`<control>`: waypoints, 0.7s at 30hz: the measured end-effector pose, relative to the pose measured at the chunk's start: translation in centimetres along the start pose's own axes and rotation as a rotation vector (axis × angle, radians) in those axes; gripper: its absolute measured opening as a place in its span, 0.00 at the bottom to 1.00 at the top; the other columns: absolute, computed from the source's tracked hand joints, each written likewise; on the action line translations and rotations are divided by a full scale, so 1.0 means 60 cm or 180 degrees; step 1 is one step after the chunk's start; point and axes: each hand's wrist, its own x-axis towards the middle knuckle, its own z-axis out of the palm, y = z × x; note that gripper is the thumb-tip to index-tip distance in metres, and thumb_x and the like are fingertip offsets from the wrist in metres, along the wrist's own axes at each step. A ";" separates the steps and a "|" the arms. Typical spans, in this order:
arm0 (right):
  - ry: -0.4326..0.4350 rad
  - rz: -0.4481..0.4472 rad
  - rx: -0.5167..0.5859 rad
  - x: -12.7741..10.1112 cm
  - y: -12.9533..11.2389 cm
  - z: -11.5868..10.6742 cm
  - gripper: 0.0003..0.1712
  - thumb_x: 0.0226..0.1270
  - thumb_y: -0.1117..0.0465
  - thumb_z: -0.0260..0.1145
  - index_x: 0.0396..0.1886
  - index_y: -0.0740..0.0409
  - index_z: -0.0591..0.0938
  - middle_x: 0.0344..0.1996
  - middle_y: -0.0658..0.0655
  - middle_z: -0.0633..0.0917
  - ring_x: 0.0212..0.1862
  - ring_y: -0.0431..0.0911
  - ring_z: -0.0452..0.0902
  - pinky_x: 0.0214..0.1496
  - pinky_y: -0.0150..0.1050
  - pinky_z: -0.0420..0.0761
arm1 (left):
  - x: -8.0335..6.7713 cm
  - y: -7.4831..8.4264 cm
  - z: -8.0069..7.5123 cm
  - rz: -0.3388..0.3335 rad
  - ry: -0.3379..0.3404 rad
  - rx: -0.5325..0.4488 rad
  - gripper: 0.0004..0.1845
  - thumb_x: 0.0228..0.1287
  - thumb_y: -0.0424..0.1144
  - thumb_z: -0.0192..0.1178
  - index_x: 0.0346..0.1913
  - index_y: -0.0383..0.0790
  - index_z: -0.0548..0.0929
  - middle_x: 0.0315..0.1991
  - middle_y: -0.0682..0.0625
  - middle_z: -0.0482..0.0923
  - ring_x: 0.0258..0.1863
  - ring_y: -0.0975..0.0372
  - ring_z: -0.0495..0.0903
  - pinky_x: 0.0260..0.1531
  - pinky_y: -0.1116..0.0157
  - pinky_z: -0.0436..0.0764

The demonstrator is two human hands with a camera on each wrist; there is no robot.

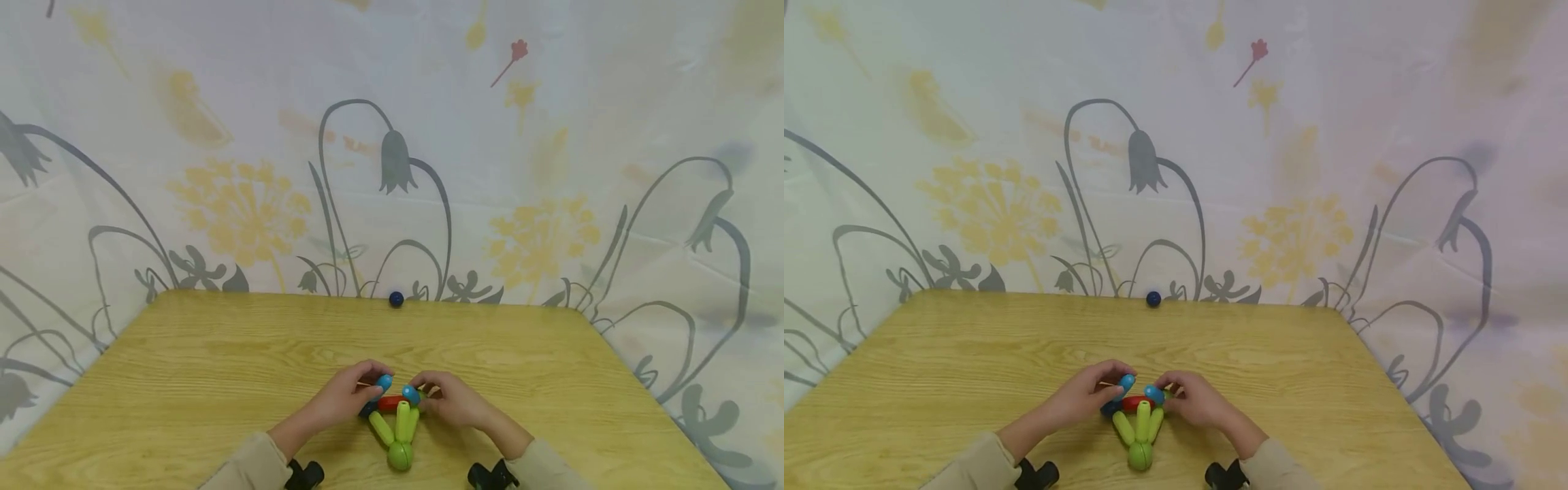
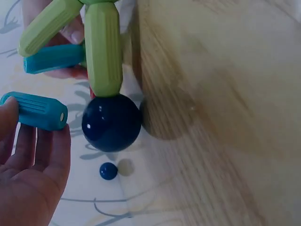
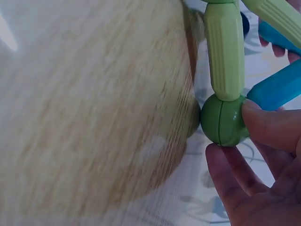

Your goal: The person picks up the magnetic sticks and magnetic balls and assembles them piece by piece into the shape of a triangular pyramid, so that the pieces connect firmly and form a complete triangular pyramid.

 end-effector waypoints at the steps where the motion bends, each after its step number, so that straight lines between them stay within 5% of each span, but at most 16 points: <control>1: -0.0009 -0.0001 0.0010 0.003 0.001 0.000 0.09 0.64 0.68 0.61 0.44 0.60 0.81 0.41 0.53 0.80 0.45 0.50 0.74 0.43 0.37 0.77 | 0.000 -0.001 0.001 0.0010 -0.0035 0.0010 0.12 0.69 0.32 0.52 0.53 0.35 0.75 0.48 0.47 0.75 0.50 0.50 0.74 0.47 0.57 0.76; 13: -0.0043 -0.0074 0.0016 0.027 0.004 0.000 0.12 0.67 0.72 0.56 0.47 0.62 0.81 0.42 0.54 0.82 0.50 0.53 0.74 0.49 0.43 0.77 | -0.008 -0.012 0.010 -0.0005 -0.0494 -0.0323 0.12 0.68 0.32 0.52 0.52 0.40 0.77 0.53 0.48 0.74 0.56 0.53 0.72 0.52 0.61 0.73; 21: -0.0140 -0.0210 0.0110 0.039 0.006 0.001 0.13 0.67 0.75 0.54 0.47 0.65 0.80 0.44 0.58 0.81 0.52 0.55 0.74 0.51 0.38 0.76 | -0.012 -0.008 0.013 -0.0107 -0.0490 -0.0326 0.12 0.68 0.33 0.54 0.52 0.42 0.77 0.52 0.49 0.75 0.52 0.53 0.74 0.47 0.60 0.75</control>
